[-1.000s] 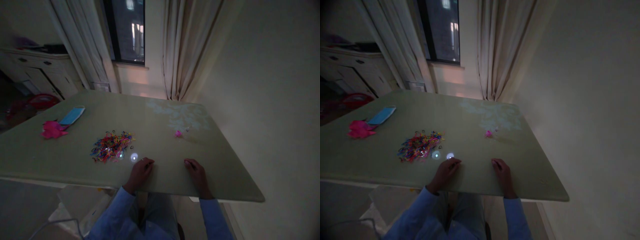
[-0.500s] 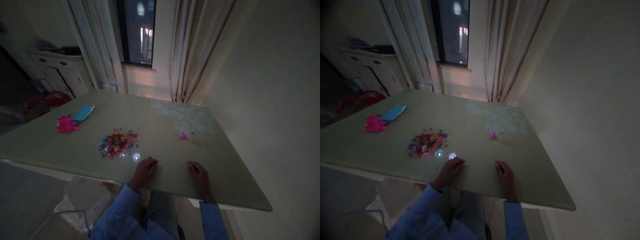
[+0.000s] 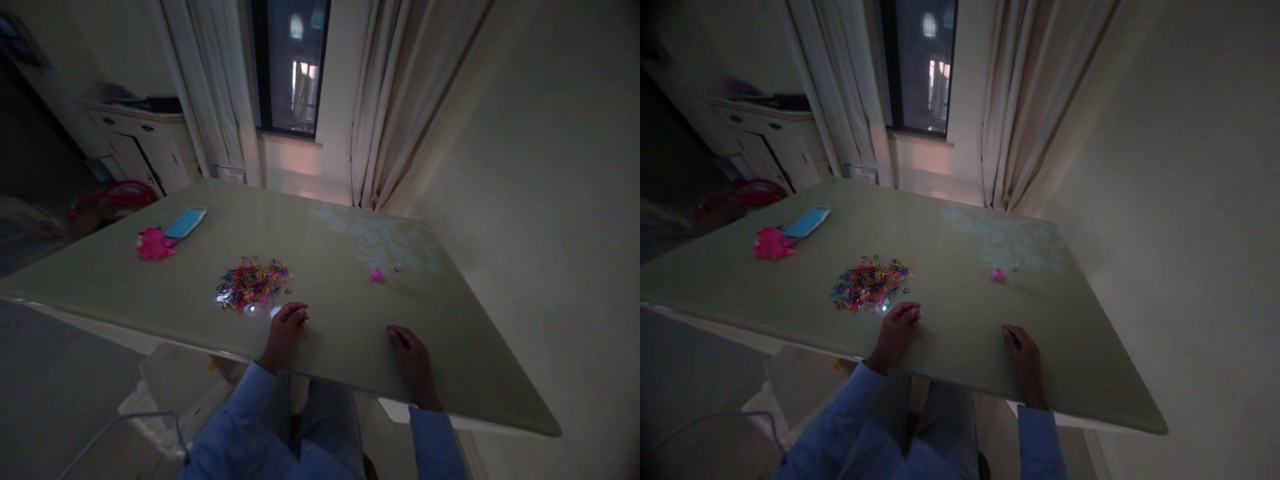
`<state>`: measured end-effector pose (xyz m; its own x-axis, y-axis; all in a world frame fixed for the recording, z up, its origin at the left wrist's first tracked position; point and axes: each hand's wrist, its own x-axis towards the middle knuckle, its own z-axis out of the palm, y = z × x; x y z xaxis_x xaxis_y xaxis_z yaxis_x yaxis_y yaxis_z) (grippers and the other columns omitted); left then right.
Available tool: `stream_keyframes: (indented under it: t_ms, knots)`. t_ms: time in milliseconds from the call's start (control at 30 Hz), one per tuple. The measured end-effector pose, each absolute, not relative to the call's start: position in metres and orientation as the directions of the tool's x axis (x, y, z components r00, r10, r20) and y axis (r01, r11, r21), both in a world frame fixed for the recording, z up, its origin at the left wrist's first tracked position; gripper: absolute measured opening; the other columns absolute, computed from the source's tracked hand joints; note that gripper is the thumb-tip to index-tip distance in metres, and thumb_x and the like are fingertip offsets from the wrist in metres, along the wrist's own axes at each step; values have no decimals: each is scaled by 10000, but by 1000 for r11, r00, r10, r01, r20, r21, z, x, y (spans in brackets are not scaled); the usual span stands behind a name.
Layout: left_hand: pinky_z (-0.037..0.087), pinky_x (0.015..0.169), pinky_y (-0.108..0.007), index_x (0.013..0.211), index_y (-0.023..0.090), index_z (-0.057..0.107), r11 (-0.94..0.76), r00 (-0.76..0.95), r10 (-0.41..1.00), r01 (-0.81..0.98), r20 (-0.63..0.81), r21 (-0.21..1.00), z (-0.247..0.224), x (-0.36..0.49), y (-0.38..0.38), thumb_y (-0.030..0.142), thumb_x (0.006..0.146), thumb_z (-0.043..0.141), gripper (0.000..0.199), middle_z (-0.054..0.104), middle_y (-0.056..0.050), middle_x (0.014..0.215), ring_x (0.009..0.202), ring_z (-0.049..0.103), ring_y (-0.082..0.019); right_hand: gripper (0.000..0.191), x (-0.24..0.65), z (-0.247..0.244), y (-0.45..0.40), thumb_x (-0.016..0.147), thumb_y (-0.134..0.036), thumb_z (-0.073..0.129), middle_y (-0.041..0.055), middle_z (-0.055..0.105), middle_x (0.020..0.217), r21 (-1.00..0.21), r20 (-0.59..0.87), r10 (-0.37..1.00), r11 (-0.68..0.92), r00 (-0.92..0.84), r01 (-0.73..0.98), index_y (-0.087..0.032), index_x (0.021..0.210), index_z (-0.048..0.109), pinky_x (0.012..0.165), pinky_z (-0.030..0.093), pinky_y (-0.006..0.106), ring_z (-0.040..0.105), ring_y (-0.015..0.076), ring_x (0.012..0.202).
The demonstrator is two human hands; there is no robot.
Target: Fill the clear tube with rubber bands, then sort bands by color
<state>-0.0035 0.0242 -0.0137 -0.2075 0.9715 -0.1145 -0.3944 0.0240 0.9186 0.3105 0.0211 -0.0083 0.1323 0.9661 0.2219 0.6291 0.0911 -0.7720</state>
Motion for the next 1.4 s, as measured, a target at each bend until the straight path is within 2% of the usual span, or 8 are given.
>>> stream_keyframes:
  t_ms: [100, 200, 333, 500, 667, 800, 933, 1400]
  knots:
    - [493, 661, -258, 944, 166, 700, -42, -89, 996, -116, 32, 992, -15, -2, 23, 436, 809, 656, 305, 679, -39, 803, 704, 610, -139, 436, 312, -10, 22, 829, -550, 537, 131, 754, 984, -767, 212, 967, 76, 140, 637, -175, 929, 735, 846, 543, 388, 696, 268, 914]
    - [522, 802, -307, 1017, 173, 693, -290, 176, 951, 218, 255, 932, -16, -8, 28, 367, 874, 580, 266, 689, -92, 994, 913, 643, -188, 447, 315, -14, 24, 822, -554, 535, 136, 755, 994, -755, 216, 965, 69, 148, 652, -171, 934, 736, 854, 544, 395, 698, 275, 923]
    - [461, 1026, -387, 1170, 175, 642, -508, 393, 859, 580, 328, 637, -7, -29, 56, 252, 902, 527, 301, 639, -136, 1225, 1156, 585, -228, 453, 318, -17, 26, 822, -560, 532, 140, 755, 998, -738, 226, 964, 77, 138, 670, -174, 934, 742, 859, 544, 401, 696, 279, 931]
    - [396, 1103, -436, 1292, 147, 572, -314, 277, 944, 920, 177, 236, 13, -69, 106, 154, 889, 503, 408, 539, -166, 1401, 1297, 507, -268, 470, 319, -17, 28, 817, -568, 520, 151, 756, 996, -718, 233, 963, 74, 138, 693, -170, 926, 746, 852, 546, 410, 698, 288, 924]
    - [352, 1107, -521, 1345, 138, 522, -314, 293, 947, 933, 135, 175, 19, -99, 136, 304, 941, 498, 437, 454, -201, 1477, 1402, 379, -334, 464, 321, -17, 29, 814, -572, 519, 139, 761, 978, -696, 236, 963, 74, 130, 714, -182, 917, 749, 848, 552, 408, 703, 283, 905]
    - [360, 1095, -479, 1358, 181, 508, -389, 378, 921, 909, 95, 148, 15, -113, 138, 432, 926, 537, 501, 482, -172, 1454, 1361, 430, -312, 459, 322, -17, 29, 798, -577, 530, 136, 762, 965, -697, 238, 960, 62, 149, 714, -186, 895, 750, 844, 556, 405, 702, 284, 894]
    - [384, 1054, -454, 1372, 172, 489, -427, 415, 902, 898, 120, 103, 9, -125, 133, 454, 981, 396, 491, 508, -174, 1403, 1314, 462, -296, 474, 320, -14, 29, 781, -589, 529, 142, 761, 975, -693, 228, 958, 35, 173, 720, -184, 890, 751, 865, 549, 413, 701, 289, 905]
    - [204, 1124, -581, 1412, 138, 469, -117, 111, 992, 984, 53, 134, 13, -163, 127, 512, 957, 391, 594, 438, -243, 1474, 1417, 320, -386, 462, 319, -9, 29, 759, -575, 574, 136, 763, 983, -708, 191, 956, -24, 223, 706, -175, 907, 752, 860, 545, 414, 696, 289, 920]
